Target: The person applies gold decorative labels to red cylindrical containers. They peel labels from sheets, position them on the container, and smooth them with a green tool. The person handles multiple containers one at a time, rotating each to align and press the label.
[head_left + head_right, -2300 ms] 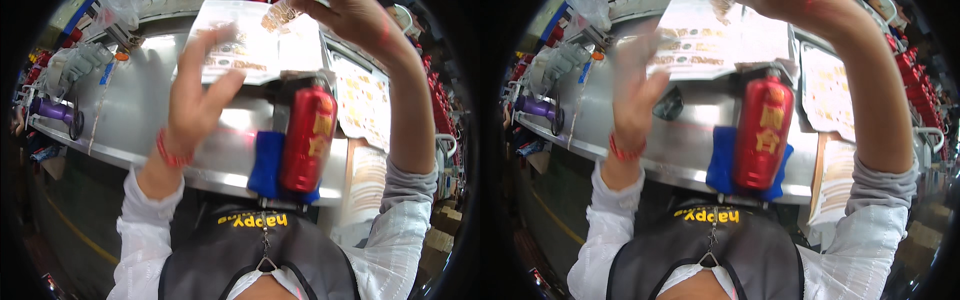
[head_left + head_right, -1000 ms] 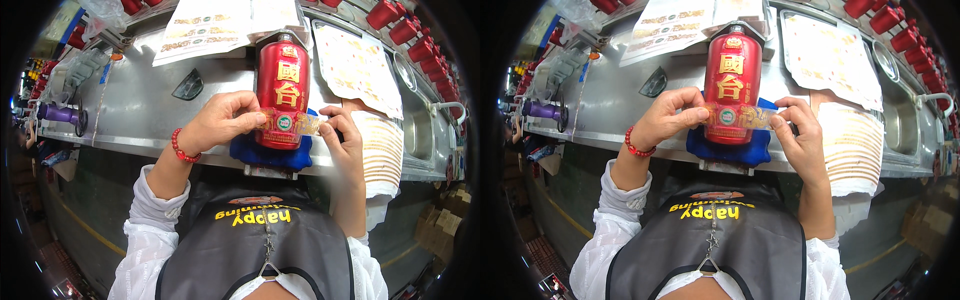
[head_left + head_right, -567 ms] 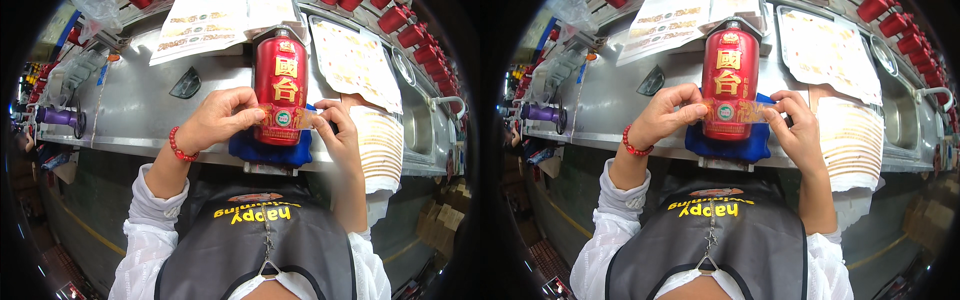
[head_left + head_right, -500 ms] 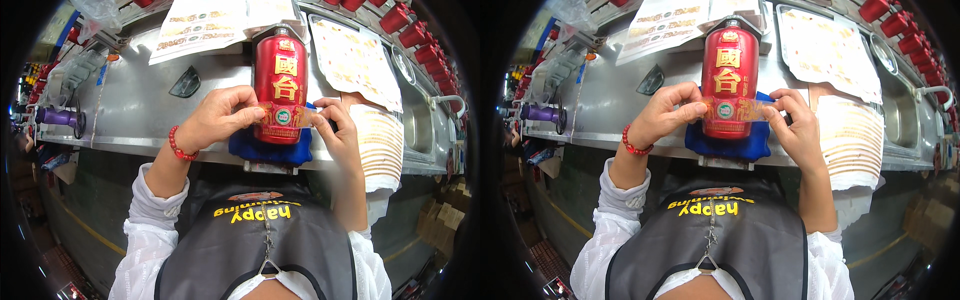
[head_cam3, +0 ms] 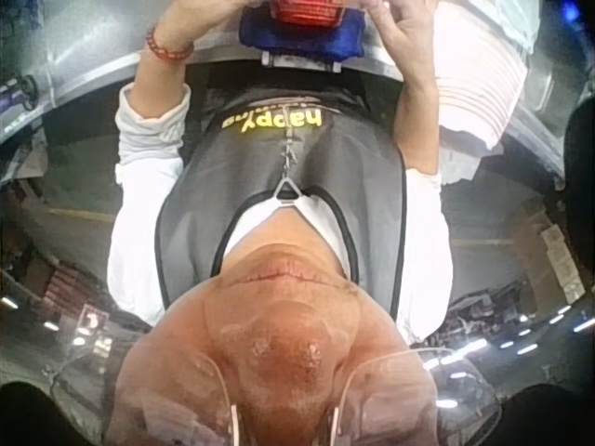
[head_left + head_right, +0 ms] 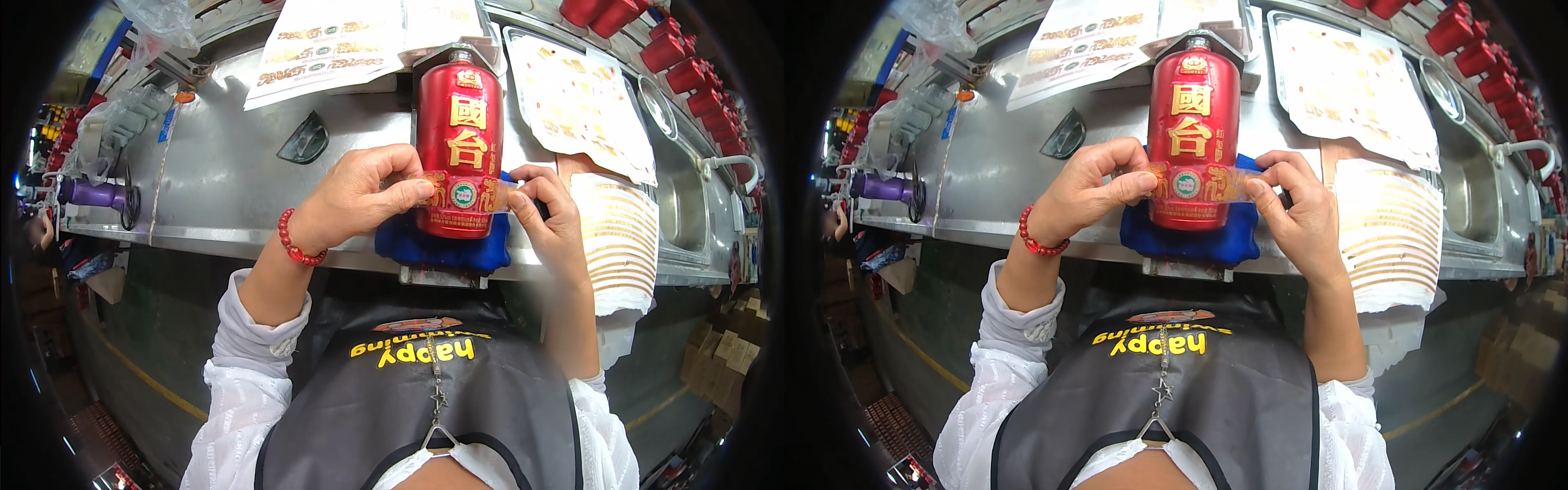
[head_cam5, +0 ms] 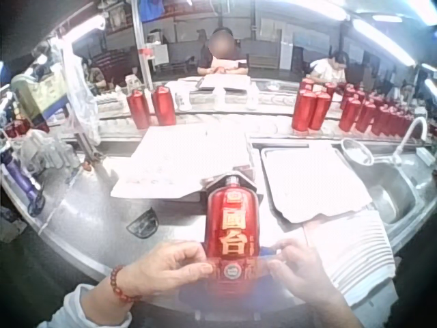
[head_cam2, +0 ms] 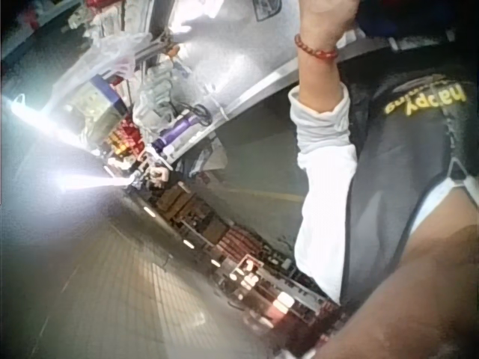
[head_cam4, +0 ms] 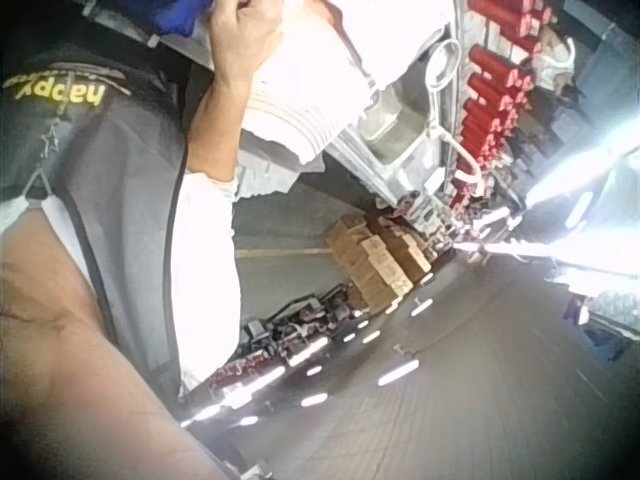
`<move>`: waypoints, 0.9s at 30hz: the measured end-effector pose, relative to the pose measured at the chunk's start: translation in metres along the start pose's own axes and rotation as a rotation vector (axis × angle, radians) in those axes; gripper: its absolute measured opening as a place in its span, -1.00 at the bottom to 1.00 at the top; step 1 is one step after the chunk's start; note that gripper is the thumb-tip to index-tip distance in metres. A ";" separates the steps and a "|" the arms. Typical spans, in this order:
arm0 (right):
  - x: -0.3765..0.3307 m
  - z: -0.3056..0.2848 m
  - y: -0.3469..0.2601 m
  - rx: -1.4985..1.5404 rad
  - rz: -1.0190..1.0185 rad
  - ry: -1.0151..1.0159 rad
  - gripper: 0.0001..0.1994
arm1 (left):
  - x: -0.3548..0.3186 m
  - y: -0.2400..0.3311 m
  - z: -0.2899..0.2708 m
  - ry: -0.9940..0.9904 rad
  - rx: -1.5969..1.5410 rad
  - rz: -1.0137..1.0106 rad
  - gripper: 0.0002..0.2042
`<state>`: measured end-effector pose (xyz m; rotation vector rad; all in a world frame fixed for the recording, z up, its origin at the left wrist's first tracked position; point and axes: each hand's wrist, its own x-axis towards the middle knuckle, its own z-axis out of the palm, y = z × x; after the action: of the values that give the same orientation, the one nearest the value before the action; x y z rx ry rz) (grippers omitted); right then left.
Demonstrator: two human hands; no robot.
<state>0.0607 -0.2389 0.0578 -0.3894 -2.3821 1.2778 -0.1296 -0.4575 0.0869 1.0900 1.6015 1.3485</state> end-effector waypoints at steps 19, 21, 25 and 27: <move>-0.003 0.013 -0.033 0.041 -0.091 -0.063 -0.33 | -0.011 -0.047 0.049 0.422 0.122 0.295 -0.18; -0.004 0.017 -0.028 0.048 -0.084 -0.056 -0.27 | -0.009 -0.045 0.048 0.414 0.154 0.280 -0.16; -0.003 0.016 -0.029 0.060 -0.077 -0.059 -0.24 | -0.008 -0.043 0.048 0.401 0.162 0.278 -0.15; -0.003 0.017 -0.029 0.069 -0.073 -0.061 -0.23 | -0.009 -0.041 0.049 0.394 0.113 0.262 -0.16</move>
<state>0.0536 -0.2679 0.0727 -0.2437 -2.3715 1.3514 -0.0861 -0.4520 0.0396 1.1865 1.8840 1.7481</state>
